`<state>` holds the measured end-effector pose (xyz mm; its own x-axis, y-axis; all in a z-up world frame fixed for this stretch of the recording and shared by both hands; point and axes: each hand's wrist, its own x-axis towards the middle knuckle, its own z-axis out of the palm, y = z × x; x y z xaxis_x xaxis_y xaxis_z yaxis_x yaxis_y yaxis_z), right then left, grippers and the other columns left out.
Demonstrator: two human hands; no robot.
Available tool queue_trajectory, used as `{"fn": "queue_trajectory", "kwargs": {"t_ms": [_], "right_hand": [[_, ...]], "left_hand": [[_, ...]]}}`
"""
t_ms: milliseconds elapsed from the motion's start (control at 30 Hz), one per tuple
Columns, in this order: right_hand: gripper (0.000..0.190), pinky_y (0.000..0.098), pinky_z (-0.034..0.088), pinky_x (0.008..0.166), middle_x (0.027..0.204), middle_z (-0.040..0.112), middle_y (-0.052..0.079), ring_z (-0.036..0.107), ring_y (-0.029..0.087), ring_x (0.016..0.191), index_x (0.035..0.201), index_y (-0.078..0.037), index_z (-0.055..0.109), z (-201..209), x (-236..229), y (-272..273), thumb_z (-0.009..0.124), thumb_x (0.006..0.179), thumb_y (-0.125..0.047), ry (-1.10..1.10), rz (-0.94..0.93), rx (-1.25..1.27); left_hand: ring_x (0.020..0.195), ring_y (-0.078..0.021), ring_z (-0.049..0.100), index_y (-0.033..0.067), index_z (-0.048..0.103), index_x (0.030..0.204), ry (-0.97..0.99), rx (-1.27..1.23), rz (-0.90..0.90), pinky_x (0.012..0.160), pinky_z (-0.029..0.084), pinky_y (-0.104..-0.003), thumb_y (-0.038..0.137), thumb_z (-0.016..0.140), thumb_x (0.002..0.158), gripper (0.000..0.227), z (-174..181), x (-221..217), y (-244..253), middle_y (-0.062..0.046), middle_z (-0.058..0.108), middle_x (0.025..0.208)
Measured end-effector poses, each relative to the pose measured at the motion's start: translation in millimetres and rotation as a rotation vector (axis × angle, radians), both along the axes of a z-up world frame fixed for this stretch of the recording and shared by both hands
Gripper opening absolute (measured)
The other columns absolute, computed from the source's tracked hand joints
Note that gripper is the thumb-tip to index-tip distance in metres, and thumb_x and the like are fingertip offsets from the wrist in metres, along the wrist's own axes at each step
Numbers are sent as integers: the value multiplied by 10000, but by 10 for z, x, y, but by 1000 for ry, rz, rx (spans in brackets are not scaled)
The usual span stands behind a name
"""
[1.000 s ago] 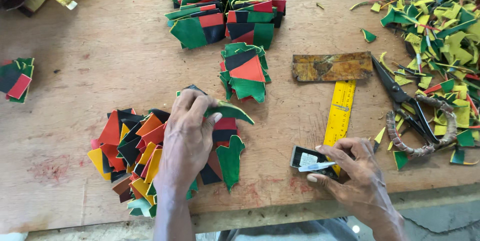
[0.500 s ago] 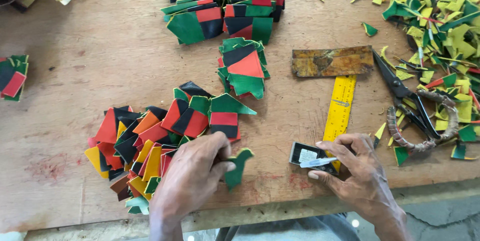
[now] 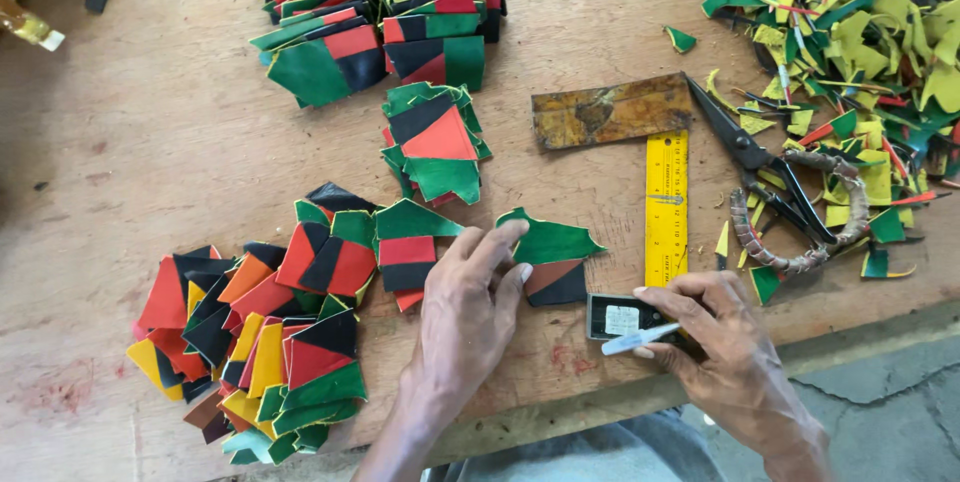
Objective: The person repeatedly measures and marks small multicolored fabric pieces using a yellow ruler and a white marker. They pick up each piece, align the ruler, draw a line, and place the marked piece into a growing stack on the table.
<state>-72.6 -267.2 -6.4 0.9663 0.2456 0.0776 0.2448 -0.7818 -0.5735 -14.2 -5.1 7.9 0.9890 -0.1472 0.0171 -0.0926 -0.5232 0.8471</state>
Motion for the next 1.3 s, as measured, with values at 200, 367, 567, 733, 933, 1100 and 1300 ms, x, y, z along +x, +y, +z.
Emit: {"fn": "queue_trajectory", "kwargs": {"t_ms": [200, 367, 567, 733, 933, 1100, 1300], "right_hand": [[597, 362, 519, 873, 1049, 603, 57, 589, 266, 1000, 1247, -106, 658, -60, -211, 27, 811, 674, -37, 64, -5, 132], [635, 406, 506, 896, 1043, 613, 85, 589, 295, 1011, 1234, -83, 665, -47, -173, 44, 816, 618, -54, 73, 49, 118], [637, 388, 514, 908, 1074, 617, 64, 599, 258, 1043, 1253, -119, 698, 81, -23, -137, 909, 680, -301, 70, 155, 119], [487, 365, 539, 830, 1047, 599, 82, 604, 241, 992, 1288, -103, 675, 271, 582, -186, 741, 808, -151, 11, -127, 35], [704, 471, 468, 876, 1103, 510, 184, 530, 342, 1031, 1377, -8, 626, 423, 1393, -179, 848, 768, -281, -102, -100, -127], [650, 442, 483, 892, 1083, 540, 138, 560, 289, 1034, 1272, -71, 685, 320, 1710, -196, 872, 715, -349, 147, -97, -107], [623, 404, 477, 911, 1077, 581, 126, 565, 293, 1067, 1189, -91, 730, 267, 1355, -222, 932, 652, -335, 117, 126, -22]], "left_hand": [[686, -209, 649, 49, 621, 1258, 43, -6, -31, 644, 551, -334, 38, 792, 830, 462, 118, -29, -16, -111, 619, 1073], [992, -324, 652, 79, 462, 1414, 84, 131, -129, 819, 561, -402, 64, 862, 673, 842, 241, 9, -57, -169, 500, 1352], [1238, -389, 557, 91, 366, 1523, 28, 274, -364, 917, 514, -448, 69, 866, 617, 1035, 271, 130, -76, -172, 394, 1527], [1274, -380, 501, 68, 418, 1461, 82, 357, -477, 987, 460, -452, 113, 881, 638, 945, 335, 296, -111, -158, 471, 1382], [1277, -439, 414, 59, 540, 1204, -44, 338, -456, 1048, 358, -520, 142, 901, 515, 782, 312, 423, -179, -200, 449, 1368], [1314, -432, 415, 56, 544, 1252, -75, 247, -435, 1081, 366, -505, 57, 848, 568, 749, 311, 445, -198, -193, 453, 1377], [1244, -376, 487, 64, 534, 1372, -56, 112, -362, 1053, 445, -452, 103, 865, 691, 757, 321, 438, -202, -164, 490, 1301]]}}
